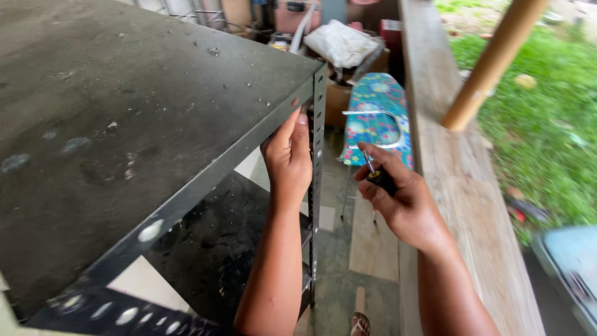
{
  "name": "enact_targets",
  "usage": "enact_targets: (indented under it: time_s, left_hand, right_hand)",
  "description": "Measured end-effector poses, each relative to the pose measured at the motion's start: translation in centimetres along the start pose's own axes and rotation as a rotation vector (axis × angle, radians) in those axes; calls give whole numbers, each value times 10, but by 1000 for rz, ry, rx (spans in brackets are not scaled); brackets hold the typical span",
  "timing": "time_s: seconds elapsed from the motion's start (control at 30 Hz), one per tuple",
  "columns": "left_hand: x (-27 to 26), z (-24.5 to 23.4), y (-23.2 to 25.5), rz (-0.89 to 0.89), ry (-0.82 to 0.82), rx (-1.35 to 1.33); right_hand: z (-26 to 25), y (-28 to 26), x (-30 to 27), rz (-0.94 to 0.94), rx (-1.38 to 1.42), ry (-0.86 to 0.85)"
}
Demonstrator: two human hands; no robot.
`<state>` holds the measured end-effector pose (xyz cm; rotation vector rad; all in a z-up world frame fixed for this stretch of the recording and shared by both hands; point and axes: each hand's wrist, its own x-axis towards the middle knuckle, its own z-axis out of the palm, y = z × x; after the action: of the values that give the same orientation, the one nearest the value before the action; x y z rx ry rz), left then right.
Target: The person uses a screwdriver and a wrench to tighten bolts on the corners of a black metal shelving unit. They work on multiple corners, securing the shelves to the frame.
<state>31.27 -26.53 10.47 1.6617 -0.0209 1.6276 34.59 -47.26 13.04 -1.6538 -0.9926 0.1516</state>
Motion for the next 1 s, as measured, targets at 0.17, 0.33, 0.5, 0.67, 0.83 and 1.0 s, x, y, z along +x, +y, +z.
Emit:
enact_targets:
  time_s: [0.17, 0.33, 0.5, 0.67, 0.83, 1.0]
  left_hand:
    - [-3, 4, -17, 43, 19, 127]
    - [-18, 12, -19, 84, 157, 299]
    - [-12, 14, -23, 84, 173, 381]
    - [-17, -9, -26, 72, 69, 345]
    - [-33, -18, -31, -152, 117, 220]
    - [-43, -24, -33, -358, 219, -1]
  right_hand:
    - [-37, 33, 65, -184, 29, -165]
    - [-61, 43, 131, -431, 13, -348]
    - [-68, 39, 181, -560, 112, -518]
    - [-55, 26, 211, -679, 160, -634]
    - [-54, 19, 250, -897, 199, -758]
    - [-50, 11, 276, -977, 119, -868]
